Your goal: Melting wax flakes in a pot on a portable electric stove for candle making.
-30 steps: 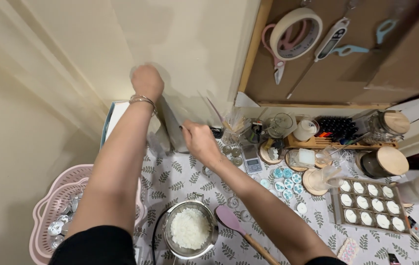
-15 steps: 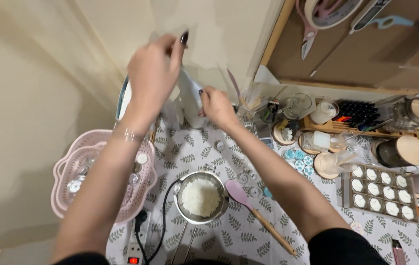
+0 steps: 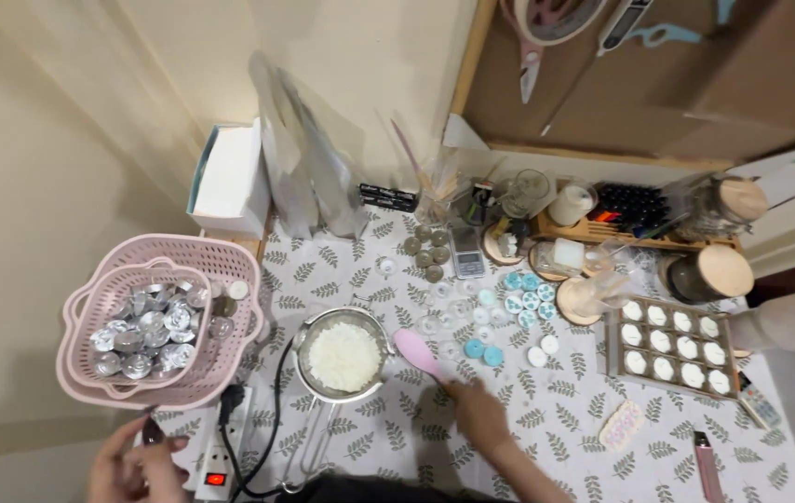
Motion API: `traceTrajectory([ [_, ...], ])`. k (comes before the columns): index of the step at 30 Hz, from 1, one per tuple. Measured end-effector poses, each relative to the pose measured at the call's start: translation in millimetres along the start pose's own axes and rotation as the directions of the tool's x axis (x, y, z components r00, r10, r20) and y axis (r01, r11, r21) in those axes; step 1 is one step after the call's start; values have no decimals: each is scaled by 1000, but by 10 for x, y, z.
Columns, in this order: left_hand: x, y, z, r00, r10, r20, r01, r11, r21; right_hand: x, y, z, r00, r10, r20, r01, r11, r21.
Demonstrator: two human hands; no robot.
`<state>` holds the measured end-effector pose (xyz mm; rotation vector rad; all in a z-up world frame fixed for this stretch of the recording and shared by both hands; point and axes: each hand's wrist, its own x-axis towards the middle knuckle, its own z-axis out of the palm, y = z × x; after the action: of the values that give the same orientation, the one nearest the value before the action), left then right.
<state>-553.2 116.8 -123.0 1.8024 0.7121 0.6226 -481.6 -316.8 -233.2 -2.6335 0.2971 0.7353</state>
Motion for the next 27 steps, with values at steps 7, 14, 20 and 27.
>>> traceTrajectory([
  [7,-237,1447,290,996,85,40,-85,996,4,-97,243,-4,986,-88,-142,89,996,3],
  [14,-422,1782,769,981,119,154,-137,984,116,-239,50,-1622,943,-115,-313,215,927,307],
  [20,-440,1905,946,960,144,242,-171,980,96,795,-339,-2536,672,-254,-695,515,835,193],
  [27,-350,1802,760,973,79,215,-116,979,166,1766,-1205,-2776,493,-395,-776,712,696,98],
])
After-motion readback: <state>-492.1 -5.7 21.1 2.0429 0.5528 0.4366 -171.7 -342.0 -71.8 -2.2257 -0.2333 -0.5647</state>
